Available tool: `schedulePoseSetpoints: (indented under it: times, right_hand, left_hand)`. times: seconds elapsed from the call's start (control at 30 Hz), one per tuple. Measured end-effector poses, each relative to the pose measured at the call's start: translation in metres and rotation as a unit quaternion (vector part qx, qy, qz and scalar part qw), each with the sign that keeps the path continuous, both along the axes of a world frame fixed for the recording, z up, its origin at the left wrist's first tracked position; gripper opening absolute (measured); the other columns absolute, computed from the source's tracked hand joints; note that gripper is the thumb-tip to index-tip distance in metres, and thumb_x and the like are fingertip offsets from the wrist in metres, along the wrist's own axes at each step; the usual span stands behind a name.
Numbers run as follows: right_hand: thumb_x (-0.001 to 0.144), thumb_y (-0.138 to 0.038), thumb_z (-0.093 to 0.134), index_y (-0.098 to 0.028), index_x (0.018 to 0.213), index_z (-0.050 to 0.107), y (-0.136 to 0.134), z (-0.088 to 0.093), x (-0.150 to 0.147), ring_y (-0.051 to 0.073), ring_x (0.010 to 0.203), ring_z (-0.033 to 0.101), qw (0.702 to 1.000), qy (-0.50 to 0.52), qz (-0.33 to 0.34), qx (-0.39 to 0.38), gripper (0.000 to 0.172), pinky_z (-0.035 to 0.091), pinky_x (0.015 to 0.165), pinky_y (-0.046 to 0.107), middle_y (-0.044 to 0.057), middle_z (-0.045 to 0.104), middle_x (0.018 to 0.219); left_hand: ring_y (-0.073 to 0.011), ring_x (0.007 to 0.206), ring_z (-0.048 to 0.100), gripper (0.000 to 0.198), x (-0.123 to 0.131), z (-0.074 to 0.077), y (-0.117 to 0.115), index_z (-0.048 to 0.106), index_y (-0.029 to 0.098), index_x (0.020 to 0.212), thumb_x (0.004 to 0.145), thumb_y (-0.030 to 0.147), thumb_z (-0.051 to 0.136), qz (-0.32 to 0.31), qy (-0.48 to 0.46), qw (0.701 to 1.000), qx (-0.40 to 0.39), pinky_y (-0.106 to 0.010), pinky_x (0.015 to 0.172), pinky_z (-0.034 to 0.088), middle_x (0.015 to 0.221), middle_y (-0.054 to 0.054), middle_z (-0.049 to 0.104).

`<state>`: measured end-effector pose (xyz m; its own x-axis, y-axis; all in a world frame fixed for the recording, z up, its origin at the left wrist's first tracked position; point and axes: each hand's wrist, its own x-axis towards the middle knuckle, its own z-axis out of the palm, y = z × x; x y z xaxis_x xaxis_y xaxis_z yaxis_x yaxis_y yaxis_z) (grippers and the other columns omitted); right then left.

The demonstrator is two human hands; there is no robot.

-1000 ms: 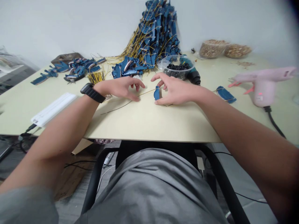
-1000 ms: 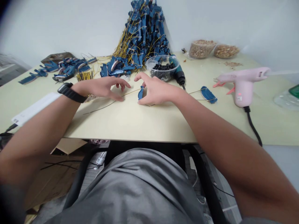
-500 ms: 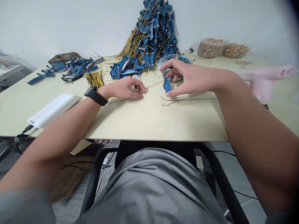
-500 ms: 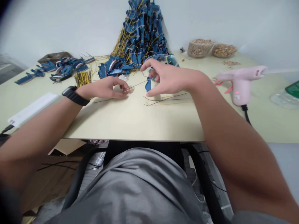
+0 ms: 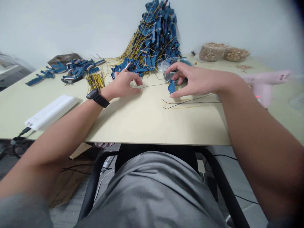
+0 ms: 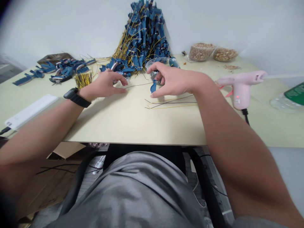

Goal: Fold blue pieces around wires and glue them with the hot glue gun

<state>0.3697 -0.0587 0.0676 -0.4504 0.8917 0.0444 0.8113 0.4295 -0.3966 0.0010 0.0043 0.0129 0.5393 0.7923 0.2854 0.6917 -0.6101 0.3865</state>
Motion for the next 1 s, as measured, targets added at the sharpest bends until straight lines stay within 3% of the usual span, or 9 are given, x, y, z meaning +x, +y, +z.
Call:
schedulePoseSetpoints:
  times: [0.1, 0.17, 0.27, 0.37, 0.5, 0.6, 0.83, 1.0]
  right_hand:
    - [0.088, -0.051, 0.110, -0.038, 0.182, 0.068, 0.003, -0.010, -0.009, 0.042, 0.129, 0.083, 1.000, 0.009, 0.000, 0.000, 0.104, 0.069, 0.108, 0.051, 0.013, 0.086, 0.155]
    - [0.087, -0.055, 0.108, -0.036, 0.183, 0.068, 0.003, -0.015, -0.017, 0.042, 0.128, 0.083, 1.000, 0.018, 0.003, -0.002, 0.106, 0.069, 0.111, 0.052, 0.015, 0.085, 0.156]
    - [0.085, -0.054, 0.106, -0.033, 0.184, 0.066, 0.001, -0.019, -0.030, 0.043, 0.131, 0.082, 0.999, 0.033, 0.005, -0.010, 0.109, 0.068, 0.117, 0.055, 0.018, 0.083, 0.161]
    - [0.084, -0.052, 0.106, -0.031, 0.185, 0.065, -0.001, -0.020, -0.040, 0.044, 0.134, 0.082, 0.999, 0.037, 0.004, -0.020, 0.111, 0.066, 0.122, 0.059, 0.020, 0.081, 0.163]
    - [0.081, -0.051, 0.107, -0.032, 0.186, 0.063, -0.001, -0.025, -0.048, 0.046, 0.132, 0.084, 0.999, 0.040, 0.009, -0.029, 0.115, 0.066, 0.123, 0.064, 0.021, 0.081, 0.164]
    - [0.080, -0.053, 0.110, -0.035, 0.185, 0.060, 0.001, -0.031, -0.053, 0.047, 0.128, 0.085, 0.998, 0.051, 0.020, -0.037, 0.117, 0.068, 0.118, 0.065, 0.019, 0.083, 0.161]
    - [0.085, -0.054, 0.110, -0.034, 0.192, 0.056, -0.007, -0.025, -0.054, 0.046, 0.132, 0.085, 0.999, 0.035, 0.014, -0.031, 0.121, 0.070, 0.115, 0.058, 0.020, 0.084, 0.166]
    - [0.099, -0.047, 0.101, -0.031, 0.187, 0.068, -0.009, -0.016, -0.039, 0.041, 0.129, 0.085, 0.999, 0.035, -0.001, 0.012, 0.095, 0.069, 0.115, 0.054, 0.018, 0.084, 0.171]
  left_hand:
    - [-0.0503, 0.144, 0.068, 0.030, -0.004, 0.005, -0.003, 0.093, 0.029, 0.115, 0.090, 0.046, 0.096, 0.067, 0.053, 0.996, 0.025, -0.084, 0.136, 0.040, 0.125, -0.011, 0.092]
    - [-0.0504, 0.146, 0.065, 0.035, -0.009, 0.007, -0.003, 0.094, 0.029, 0.120, 0.092, 0.050, 0.096, 0.075, 0.075, 0.994, 0.034, -0.085, 0.135, 0.040, 0.123, -0.011, 0.092]
    - [-0.0475, 0.150, 0.062, 0.051, -0.016, 0.010, -0.002, 0.093, 0.032, 0.134, 0.097, 0.067, 0.097, 0.042, 0.087, 0.995, 0.035, -0.079, 0.136, 0.041, 0.132, -0.009, 0.092]
    - [-0.0502, 0.157, 0.064, 0.076, -0.013, 0.012, -0.005, 0.089, 0.033, 0.151, 0.096, 0.086, 0.094, -0.004, 0.085, 0.996, 0.013, -0.072, 0.137, 0.046, 0.155, -0.012, 0.090]
    - [-0.0527, 0.162, 0.069, 0.112, 0.006, 0.009, -0.017, 0.080, 0.029, 0.172, 0.089, 0.104, 0.090, -0.051, 0.054, 0.997, -0.025, -0.070, 0.141, 0.051, 0.176, -0.019, 0.081]
    - [-0.0545, 0.166, 0.068, 0.127, 0.021, 0.001, -0.023, 0.075, 0.025, 0.180, 0.085, 0.109, 0.089, -0.081, 0.029, 0.996, -0.039, -0.072, 0.143, 0.051, 0.181, -0.023, 0.077]
    - [-0.0525, 0.167, 0.066, 0.121, 0.031, -0.011, -0.024, 0.076, 0.029, 0.177, 0.083, 0.102, 0.097, -0.110, 0.002, 0.992, -0.057, -0.067, 0.145, 0.048, 0.182, -0.021, 0.077]
    - [-0.0526, 0.166, 0.064, 0.118, 0.037, -0.013, -0.023, 0.078, 0.031, 0.173, 0.081, 0.101, 0.102, -0.116, -0.002, 0.991, -0.063, -0.066, 0.147, 0.044, 0.180, -0.019, 0.079]
